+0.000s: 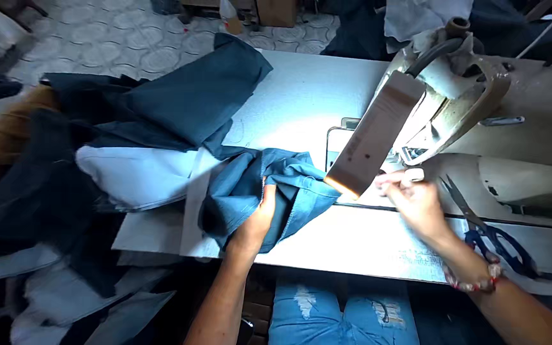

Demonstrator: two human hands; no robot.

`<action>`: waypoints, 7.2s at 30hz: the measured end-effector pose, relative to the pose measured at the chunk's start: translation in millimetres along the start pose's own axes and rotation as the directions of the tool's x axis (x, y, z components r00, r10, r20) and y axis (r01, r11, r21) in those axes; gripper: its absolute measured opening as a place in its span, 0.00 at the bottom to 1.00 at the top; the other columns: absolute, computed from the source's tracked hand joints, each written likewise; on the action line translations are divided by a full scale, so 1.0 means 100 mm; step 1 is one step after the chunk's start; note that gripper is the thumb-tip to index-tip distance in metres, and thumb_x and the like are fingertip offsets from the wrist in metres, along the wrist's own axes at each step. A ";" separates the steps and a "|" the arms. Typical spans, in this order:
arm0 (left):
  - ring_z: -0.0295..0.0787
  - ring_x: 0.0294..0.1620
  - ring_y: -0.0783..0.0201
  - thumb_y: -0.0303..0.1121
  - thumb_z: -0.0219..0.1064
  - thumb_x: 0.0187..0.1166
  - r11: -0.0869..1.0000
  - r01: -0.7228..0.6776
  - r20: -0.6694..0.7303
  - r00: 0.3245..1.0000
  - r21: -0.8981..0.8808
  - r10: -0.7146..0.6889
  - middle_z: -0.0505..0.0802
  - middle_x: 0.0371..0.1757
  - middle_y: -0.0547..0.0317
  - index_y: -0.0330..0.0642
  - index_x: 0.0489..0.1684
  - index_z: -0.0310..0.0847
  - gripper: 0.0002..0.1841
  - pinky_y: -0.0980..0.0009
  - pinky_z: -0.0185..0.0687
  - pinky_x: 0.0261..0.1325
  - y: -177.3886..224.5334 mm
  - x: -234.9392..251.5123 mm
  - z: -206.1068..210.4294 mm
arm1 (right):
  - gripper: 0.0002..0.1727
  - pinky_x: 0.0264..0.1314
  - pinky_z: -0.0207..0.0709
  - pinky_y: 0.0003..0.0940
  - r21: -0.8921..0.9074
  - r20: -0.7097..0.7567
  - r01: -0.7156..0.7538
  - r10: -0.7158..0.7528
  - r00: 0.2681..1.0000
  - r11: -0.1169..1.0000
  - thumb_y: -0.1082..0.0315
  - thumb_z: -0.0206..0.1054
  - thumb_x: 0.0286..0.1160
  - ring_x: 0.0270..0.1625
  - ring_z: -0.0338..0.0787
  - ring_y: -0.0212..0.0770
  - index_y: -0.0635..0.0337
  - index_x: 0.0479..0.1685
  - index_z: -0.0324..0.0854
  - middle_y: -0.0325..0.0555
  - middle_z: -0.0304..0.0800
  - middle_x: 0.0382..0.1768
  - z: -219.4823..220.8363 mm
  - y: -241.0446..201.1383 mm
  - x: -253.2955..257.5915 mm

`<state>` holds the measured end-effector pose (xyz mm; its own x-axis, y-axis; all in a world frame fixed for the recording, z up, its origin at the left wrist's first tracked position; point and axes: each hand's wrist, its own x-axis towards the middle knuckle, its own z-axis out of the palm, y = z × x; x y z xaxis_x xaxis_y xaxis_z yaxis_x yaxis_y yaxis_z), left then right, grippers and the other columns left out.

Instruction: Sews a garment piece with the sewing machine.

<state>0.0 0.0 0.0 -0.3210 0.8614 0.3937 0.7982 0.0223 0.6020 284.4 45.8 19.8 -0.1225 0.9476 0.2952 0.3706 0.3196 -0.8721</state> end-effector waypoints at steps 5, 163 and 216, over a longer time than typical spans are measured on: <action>0.92 0.46 0.52 0.32 0.56 0.85 0.993 -0.063 0.127 0.989 -0.105 0.076 0.94 0.44 0.41 0.29 0.47 0.89 0.16 0.51 0.82 0.51 0.05 -0.04 -0.25 | 0.21 0.79 0.70 0.52 -0.156 0.278 0.544 -0.491 0.825 0.825 0.71 0.63 0.67 0.78 0.79 0.56 0.56 0.61 0.90 0.56 0.88 0.67 0.34 -0.09 -0.07; 0.89 0.52 0.77 0.31 0.60 0.86 0.904 -0.217 0.060 0.965 -0.369 0.255 0.94 0.41 0.56 0.30 0.45 0.87 0.12 0.65 0.70 0.80 0.04 -0.37 -0.28 | 0.41 0.87 0.45 0.73 -0.224 -0.054 -0.141 0.132 0.990 0.964 0.56 0.73 0.63 0.82 0.75 0.59 0.67 0.80 0.73 0.54 0.87 0.69 0.37 -0.26 -0.74; 0.71 0.83 0.34 0.35 0.48 0.80 0.721 -0.538 0.448 0.566 -0.436 0.693 0.88 0.72 0.41 0.34 0.61 0.89 0.24 0.45 0.67 0.81 0.60 -0.24 0.43 | 0.19 0.42 0.82 0.51 -0.512 -0.124 -0.278 0.251 0.960 0.813 0.68 0.69 0.72 0.35 0.90 0.54 0.72 0.59 0.85 0.58 0.91 0.33 0.36 -0.49 -0.63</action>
<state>77.1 2.7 -3.3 0.5993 0.7299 0.3288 0.5265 -0.6687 0.5250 240.7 -29.3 29.5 0.0896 0.9895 0.1133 0.8066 -0.0053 -0.5911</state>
